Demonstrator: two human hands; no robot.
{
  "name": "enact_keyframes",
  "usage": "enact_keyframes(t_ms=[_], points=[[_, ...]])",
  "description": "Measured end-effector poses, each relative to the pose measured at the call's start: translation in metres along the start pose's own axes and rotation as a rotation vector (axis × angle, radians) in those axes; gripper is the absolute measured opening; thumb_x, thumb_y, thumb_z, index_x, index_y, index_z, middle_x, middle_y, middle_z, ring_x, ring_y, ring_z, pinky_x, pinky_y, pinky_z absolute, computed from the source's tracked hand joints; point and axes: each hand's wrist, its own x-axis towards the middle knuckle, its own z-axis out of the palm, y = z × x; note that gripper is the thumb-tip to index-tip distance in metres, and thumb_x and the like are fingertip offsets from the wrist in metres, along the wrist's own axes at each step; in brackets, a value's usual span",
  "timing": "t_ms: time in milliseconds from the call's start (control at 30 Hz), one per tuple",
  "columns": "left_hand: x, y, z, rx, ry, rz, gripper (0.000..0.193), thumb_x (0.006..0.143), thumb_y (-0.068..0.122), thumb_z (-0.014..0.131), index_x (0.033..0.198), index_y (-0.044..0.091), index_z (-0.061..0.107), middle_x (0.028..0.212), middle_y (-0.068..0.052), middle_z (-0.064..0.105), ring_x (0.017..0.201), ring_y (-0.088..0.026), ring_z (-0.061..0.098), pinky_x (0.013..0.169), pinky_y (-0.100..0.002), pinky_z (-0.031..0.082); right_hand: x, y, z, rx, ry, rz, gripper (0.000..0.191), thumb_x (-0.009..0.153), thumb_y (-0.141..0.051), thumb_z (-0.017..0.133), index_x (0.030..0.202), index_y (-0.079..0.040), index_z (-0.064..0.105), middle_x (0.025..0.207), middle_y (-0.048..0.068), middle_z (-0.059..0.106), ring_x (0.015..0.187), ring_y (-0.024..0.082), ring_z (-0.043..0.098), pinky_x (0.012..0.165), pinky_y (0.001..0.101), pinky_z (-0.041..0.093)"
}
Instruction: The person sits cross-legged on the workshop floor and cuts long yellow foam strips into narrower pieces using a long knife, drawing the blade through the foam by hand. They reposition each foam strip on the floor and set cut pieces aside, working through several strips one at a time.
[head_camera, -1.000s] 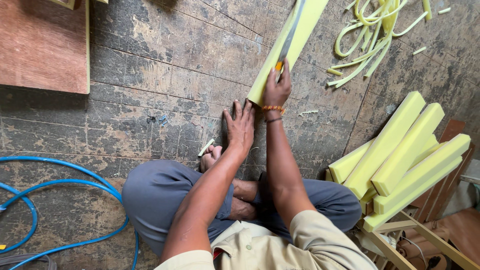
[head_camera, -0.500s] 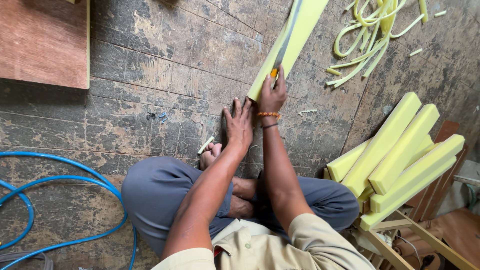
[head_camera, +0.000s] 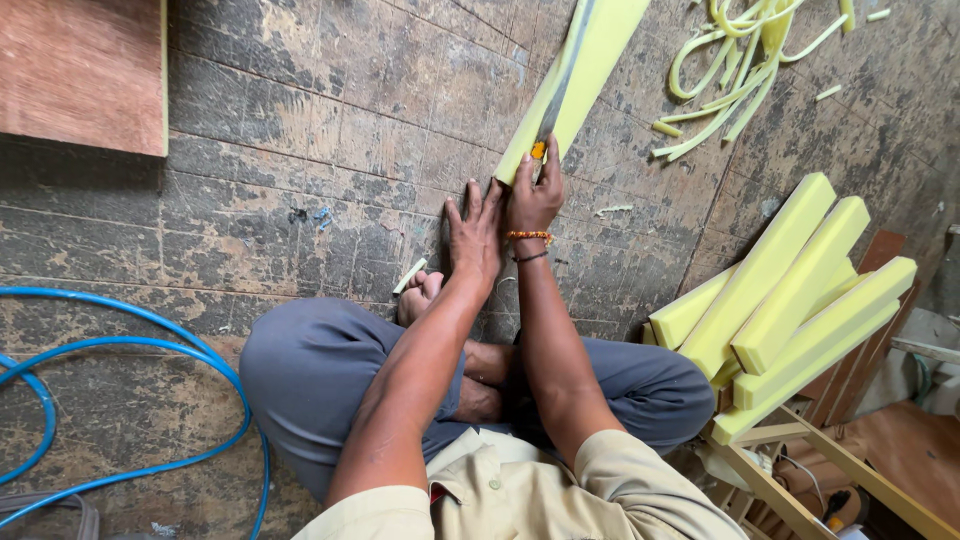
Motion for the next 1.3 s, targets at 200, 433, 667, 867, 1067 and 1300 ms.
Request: enact_keyframes(t_ms=[200, 433, 667, 867, 1067, 1300], points=[[-0.009, -0.003, 0.0, -0.124, -0.101, 0.056, 0.081, 0.092, 0.031, 0.051, 0.165, 0.018, 0.019, 0.171, -0.007, -0.006, 0.154, -0.039, 0.003, 0.115, -0.068, 0.019, 0.027, -0.003, 0.006, 0.152, 0.189, -0.281, 0.049, 0.108, -0.023, 0.066, 0.154, -0.018, 0.052, 0.132, 0.014, 0.072, 0.105, 0.016, 0.074, 0.086, 0.0312, 0.064], [-0.013, -0.009, 0.001, 0.022, 0.008, 0.034, 0.084, 0.091, 0.029, 0.053, 0.166, 0.022, 0.018, 0.171, -0.006, -0.004, 0.154, -0.036, 0.004, 0.111, -0.065, 0.024, -0.038, -0.005, -0.014, 0.276, -0.05, 0.021, 0.049, 0.101, -0.019, 0.063, 0.148, -0.011, 0.052, 0.117, 0.012, 0.075, 0.088, 0.017, 0.075, 0.071, 0.031, 0.062], [-0.015, -0.013, 0.001, -0.087, -0.068, 0.075, 0.079, 0.098, 0.031, 0.051, 0.166, 0.016, 0.015, 0.174, -0.005, -0.005, 0.158, -0.035, 0.0, 0.117, -0.065, 0.02, -0.029, -0.008, -0.008, 0.277, 0.023, -0.058, 0.048, 0.1, -0.017, 0.065, 0.146, -0.007, 0.055, 0.126, 0.015, 0.073, 0.094, 0.019, 0.077, 0.079, 0.0325, 0.063], [-0.016, -0.011, 0.003, 0.155, 0.1, -0.037, 0.079, 0.098, 0.027, 0.055, 0.163, 0.028, 0.011, 0.174, -0.001, -0.008, 0.158, -0.035, 0.0, 0.114, -0.069, 0.019, -0.081, -0.006, -0.019, 0.291, -0.023, -0.056, 0.05, 0.102, -0.018, 0.066, 0.148, -0.005, 0.052, 0.13, 0.017, 0.07, 0.111, 0.024, 0.071, 0.089, 0.0353, 0.059], [-0.02, -0.017, -0.001, 0.16, 0.041, 0.038, 0.088, 0.094, 0.032, 0.056, 0.169, 0.023, 0.011, 0.173, -0.005, -0.006, 0.155, -0.038, -0.001, 0.109, -0.07, 0.017, -0.066, -0.004, -0.013, 0.281, -0.077, 0.095, 0.051, 0.098, -0.02, 0.065, 0.146, -0.008, 0.053, 0.127, 0.012, 0.074, 0.09, 0.023, 0.069, 0.077, 0.0353, 0.057], [-0.02, -0.023, 0.001, 0.29, 0.197, -0.027, 0.073, 0.096, 0.034, 0.059, 0.162, 0.032, 0.029, 0.171, -0.001, 0.007, 0.14, -0.037, 0.021, 0.102, -0.066, 0.025, -0.11, 0.004, -0.022, 0.121, -0.178, 0.121, 0.056, 0.097, -0.023, 0.072, 0.149, -0.012, 0.054, 0.086, 0.02, 0.068, 0.064, 0.014, 0.053, 0.06, 0.0313, 0.044]])
